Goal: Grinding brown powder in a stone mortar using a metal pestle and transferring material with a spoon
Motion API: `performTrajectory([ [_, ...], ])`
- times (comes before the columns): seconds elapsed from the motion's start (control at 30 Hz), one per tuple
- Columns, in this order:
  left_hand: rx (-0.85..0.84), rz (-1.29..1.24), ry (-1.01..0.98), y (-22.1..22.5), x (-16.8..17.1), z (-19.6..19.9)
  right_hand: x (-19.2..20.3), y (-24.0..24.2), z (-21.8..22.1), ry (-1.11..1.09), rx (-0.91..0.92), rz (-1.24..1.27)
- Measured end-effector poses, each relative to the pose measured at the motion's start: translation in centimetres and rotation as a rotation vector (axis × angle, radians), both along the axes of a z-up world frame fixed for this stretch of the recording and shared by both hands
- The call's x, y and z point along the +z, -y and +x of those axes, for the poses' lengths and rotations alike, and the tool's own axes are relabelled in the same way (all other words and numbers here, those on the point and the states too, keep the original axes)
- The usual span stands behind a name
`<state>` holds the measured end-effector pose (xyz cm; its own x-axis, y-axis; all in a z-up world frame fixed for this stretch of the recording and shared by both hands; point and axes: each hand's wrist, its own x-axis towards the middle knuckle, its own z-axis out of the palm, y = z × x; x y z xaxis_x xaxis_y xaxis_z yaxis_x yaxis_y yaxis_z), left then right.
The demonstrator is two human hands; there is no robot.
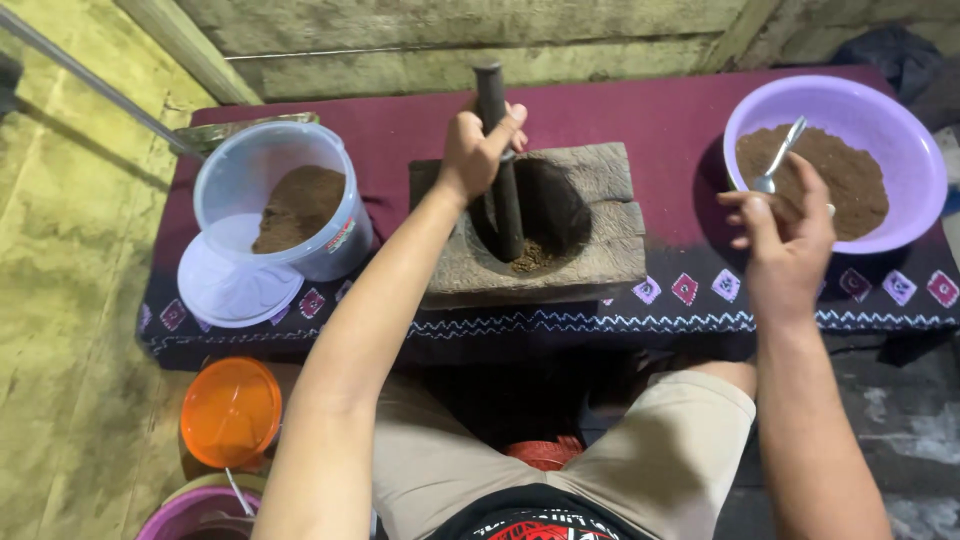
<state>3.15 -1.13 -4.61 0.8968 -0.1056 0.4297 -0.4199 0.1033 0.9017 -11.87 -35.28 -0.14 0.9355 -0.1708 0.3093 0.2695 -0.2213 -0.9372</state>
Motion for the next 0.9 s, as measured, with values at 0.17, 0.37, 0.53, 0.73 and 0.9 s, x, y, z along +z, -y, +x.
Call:
performTrajectory([
  [0.17,0.058,0.228,-0.038,1.9,0.1,-1.5,2.6,-9.0,2.9,0.366,0.263,-0.116],
  [0.37,0.126,0.719,0.096,-0.8,3.5,-6.0,2.3,-17.5,8.2,0.359,0.420,0.049],
  [0.53,0.418,1.198,0.113,-3.6,-1.5,-4.5,0.8,-19.2,8.8,0.235,0.311,0.357],
  [0.73,0.535,1.209,0.228,-2.9,-2.0,-6.2,-2.8,-18.2,5.7,0.342,0.393,0.632],
  [0.9,0.623,1.159,0.330,-2.5,-1.0,-8.2,3.4,-17.6,1.5,0.453,0.459,0.577],
])
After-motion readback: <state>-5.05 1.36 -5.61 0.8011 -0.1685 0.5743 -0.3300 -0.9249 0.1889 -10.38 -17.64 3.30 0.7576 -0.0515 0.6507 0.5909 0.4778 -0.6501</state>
